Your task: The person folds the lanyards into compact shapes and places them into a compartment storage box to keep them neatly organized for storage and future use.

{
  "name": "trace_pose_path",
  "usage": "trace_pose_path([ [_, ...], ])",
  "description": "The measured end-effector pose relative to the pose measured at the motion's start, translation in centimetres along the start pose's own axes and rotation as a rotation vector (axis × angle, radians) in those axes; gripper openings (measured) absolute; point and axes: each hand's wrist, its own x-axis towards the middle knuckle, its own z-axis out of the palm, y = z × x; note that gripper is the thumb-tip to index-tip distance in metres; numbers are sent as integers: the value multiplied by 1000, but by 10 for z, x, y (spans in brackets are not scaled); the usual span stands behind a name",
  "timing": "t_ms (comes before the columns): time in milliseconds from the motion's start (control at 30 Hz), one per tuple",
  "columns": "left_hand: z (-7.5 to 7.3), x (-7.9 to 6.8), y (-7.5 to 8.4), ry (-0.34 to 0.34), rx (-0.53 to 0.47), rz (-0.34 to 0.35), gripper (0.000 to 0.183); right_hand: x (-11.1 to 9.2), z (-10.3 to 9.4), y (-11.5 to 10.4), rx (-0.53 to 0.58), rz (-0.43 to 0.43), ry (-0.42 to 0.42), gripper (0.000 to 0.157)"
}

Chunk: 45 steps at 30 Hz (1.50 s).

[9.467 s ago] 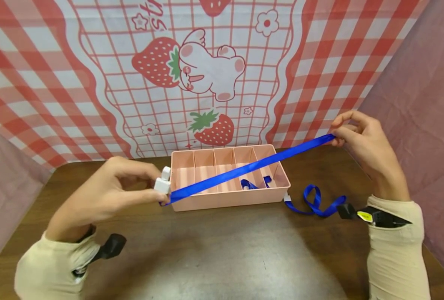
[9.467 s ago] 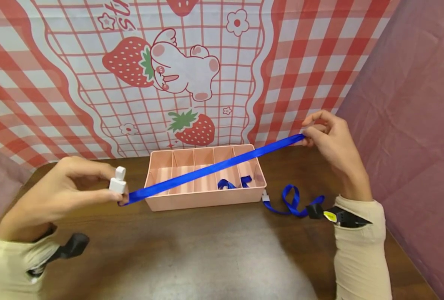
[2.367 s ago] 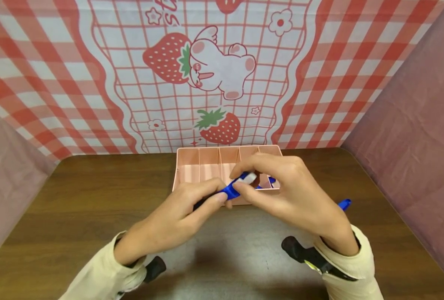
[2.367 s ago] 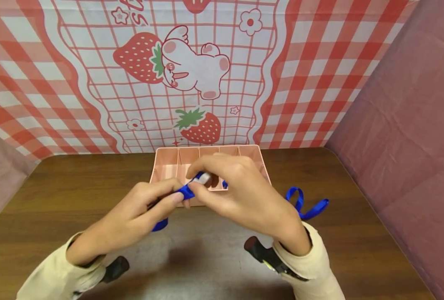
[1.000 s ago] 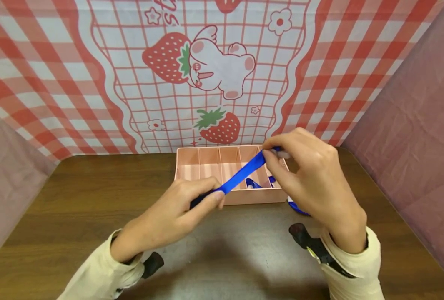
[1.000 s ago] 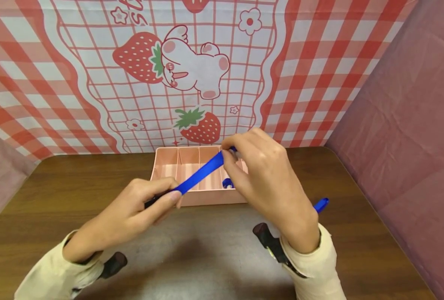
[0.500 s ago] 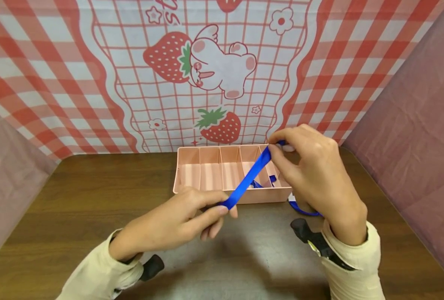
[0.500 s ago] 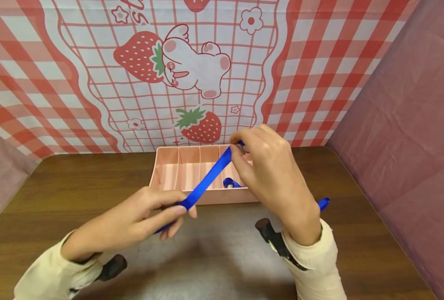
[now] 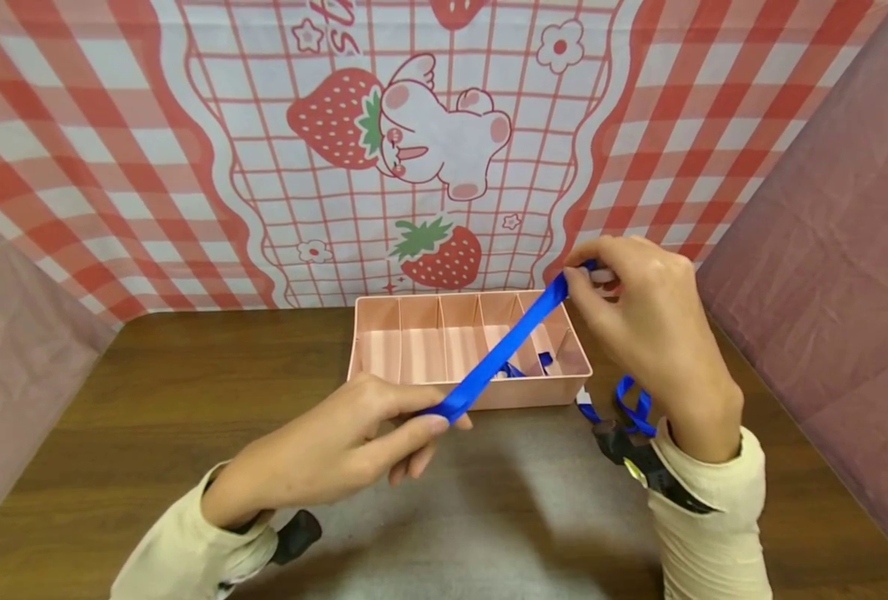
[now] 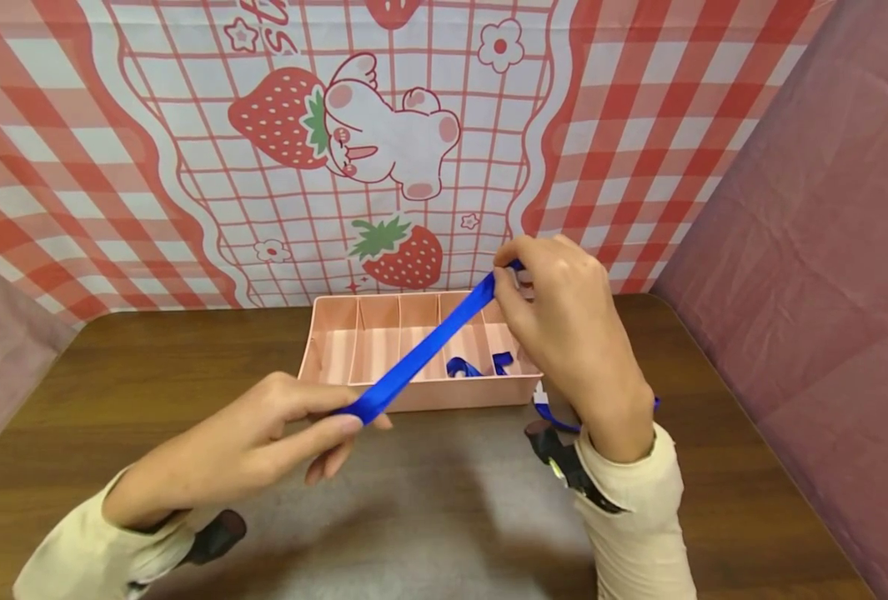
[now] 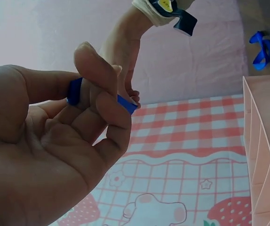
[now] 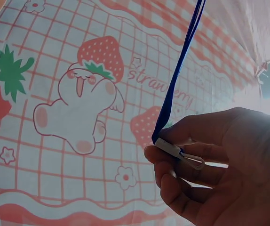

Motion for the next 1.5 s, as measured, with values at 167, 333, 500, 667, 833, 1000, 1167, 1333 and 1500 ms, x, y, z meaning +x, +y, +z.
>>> trace_pose_path([
  [167,0,1,4,96,-65,12,26,1,3,4,-9,14,-4,9],
  [333,-3,1,5,106,-271,56,21,1,4,3,16,30,-43,9],
  [500,-7,-3,6,-44,-406,106,7,0,6,-2,82,3,-98,9],
  [667,-11,-9,8,-186,-422,152,15,0,11,-5,131,-29,-121,9],
  [833,-13,-9,10,-120,-244,212,12,0,16,-6,149,-53,-136,7],
  [1000,-19,-11,20,45,41,359,17,0,19,-10,172,-61,-172,7],
  [1167,-29,-16,23,-2,24,489,25,-1,20,-16,215,-79,-195,8],
  [1333,-28,-18,18,-11,71,487,26,-6,19,-28,264,-149,-230,12],
  [1500,-18,-16,15,97,153,356,25,-8,18,-39,340,-209,-281,12],
])
